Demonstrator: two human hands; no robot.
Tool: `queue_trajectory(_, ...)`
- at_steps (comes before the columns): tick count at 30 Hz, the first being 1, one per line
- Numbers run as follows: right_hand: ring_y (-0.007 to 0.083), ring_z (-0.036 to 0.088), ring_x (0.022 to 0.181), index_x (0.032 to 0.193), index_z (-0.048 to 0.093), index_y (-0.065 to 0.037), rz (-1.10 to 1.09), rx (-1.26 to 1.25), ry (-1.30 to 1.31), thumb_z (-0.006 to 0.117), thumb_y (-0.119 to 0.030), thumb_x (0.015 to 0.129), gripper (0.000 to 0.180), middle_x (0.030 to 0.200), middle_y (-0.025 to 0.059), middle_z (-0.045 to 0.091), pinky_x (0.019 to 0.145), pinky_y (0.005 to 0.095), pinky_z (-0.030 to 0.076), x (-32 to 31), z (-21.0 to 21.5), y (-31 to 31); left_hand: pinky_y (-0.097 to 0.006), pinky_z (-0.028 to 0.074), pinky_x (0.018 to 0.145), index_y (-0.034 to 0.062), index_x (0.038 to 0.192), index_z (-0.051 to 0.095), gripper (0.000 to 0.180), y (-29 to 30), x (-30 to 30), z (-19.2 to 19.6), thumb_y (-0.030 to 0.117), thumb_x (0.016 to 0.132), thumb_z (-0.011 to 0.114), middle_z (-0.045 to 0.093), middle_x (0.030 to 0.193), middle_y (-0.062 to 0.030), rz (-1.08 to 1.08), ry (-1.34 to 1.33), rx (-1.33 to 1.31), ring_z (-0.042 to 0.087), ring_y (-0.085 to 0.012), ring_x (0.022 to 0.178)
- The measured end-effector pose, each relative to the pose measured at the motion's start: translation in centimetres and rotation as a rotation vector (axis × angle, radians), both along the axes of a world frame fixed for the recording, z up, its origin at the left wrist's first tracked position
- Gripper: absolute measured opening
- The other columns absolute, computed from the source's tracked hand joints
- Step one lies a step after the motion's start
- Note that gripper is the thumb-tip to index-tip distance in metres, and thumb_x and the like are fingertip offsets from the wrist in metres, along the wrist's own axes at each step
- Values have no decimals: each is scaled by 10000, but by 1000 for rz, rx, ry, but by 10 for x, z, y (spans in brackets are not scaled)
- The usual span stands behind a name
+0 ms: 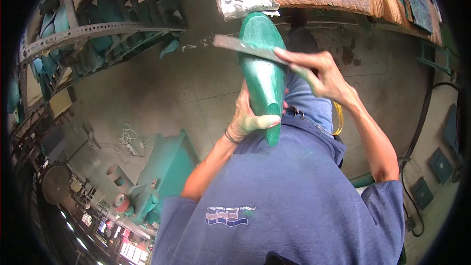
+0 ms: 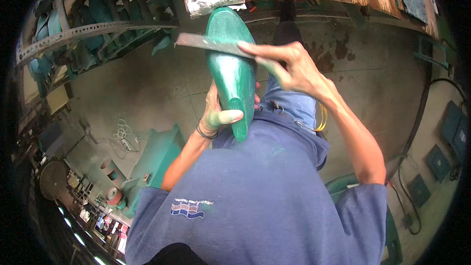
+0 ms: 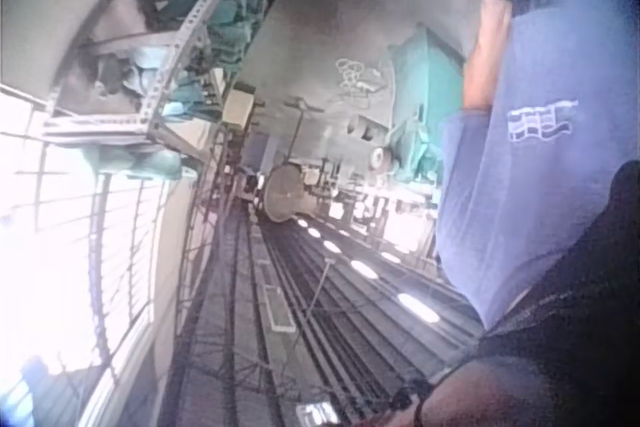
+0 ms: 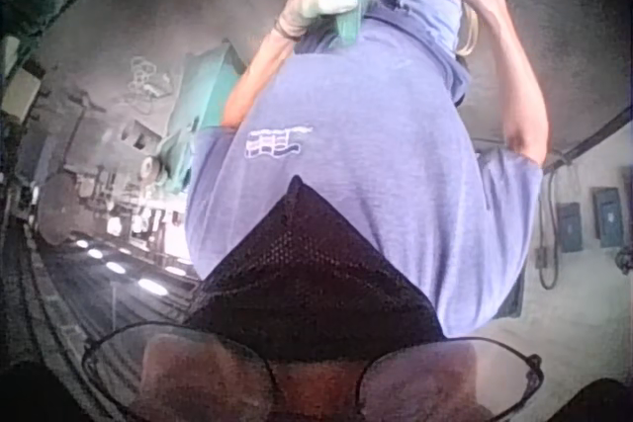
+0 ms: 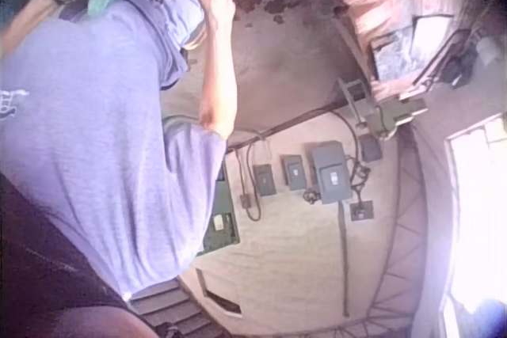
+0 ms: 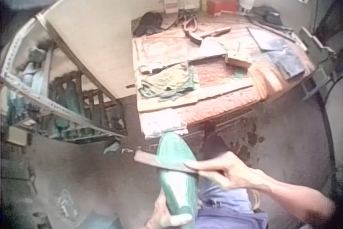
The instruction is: The person is using a metal file to smooth the edges and surface of a green plastic shoe last.
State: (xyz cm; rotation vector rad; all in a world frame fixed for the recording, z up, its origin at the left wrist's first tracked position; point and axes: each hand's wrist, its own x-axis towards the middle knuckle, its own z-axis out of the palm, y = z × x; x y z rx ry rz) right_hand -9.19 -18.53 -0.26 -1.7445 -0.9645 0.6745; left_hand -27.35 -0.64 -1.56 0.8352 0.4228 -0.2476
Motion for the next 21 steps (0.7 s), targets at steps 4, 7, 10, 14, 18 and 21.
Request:
queue_trajectory(4, 334, 729, 1267, 1465, 719, -156, 3, -31, -88, 682, -18, 1010, 477, 1343, 168, 758, 1053, 395, 608, 20, -1, -6, -421, 675, 878, 87, 1657, 252, 1216, -6, 4, 2, 233, 667, 943, 680, 1308, -194, 19, -14, -33, 758, -260, 1042)
queue_trajectory(7, 307, 764, 1203, 1454, 729, -204, -35, 9, -149, 704, -53, 1014, 466, 1308, 155, 773, 991, 380, 628, 43, -11, 27, -419, 675, 877, 69, 1656, 251, 1225, -7, 5, -2, 248, 662, 945, 685, 1298, -196, 12, -3, -13, 761, -254, 1028)
queue_trajectory(10, 300, 758, 1245, 1476, 711, -152, -23, -37, -219, 674, -29, 1023, 471, 1357, 163, 761, 1045, 367, 603, 38, -2, 32, -417, 672, 879, 56, 1647, 274, 1206, -4, -3, 9, 255, 664, 944, 693, 1287, -196, 24, -25, 79, 764, -246, 1011)
queue_trajectory(14, 325, 755, 1251, 1478, 713, -151, -24, -149, -231, 671, -30, 1035, 461, 1367, 177, 758, 1041, 359, 592, 33, 26, 45, -411, 666, 875, 53, 1622, 335, 1132, 6, 4, 15, 249, 676, 924, 696, 1275, -195, 12, -101, 68, 765, -245, 1001)
queue_trajectory(18, 230, 817, 1015, 1483, 718, -235, -82, 34, -187, 708, -51, 1023, 495, 1155, 200, 807, 880, 358, 619, 34, -3, 41, -414, 662, 884, 66, 1622, 340, 1142, 15, 20, 4, 263, 661, 925, 696, 1263, -193, 14, -62, 83, 761, -252, 1007)
queue_trajectory(21, 227, 786, 1175, 1493, 711, -181, -73, -30, 136, 667, -7, 1031, 496, 1322, 171, 788, 964, 355, 600, -8, 6, -1, -414, 662, 886, 70, 1624, 338, 1143, 18, 15, 2, 261, 660, 922, 695, 1273, -197, 31, -97, 47, 760, -252, 1012)
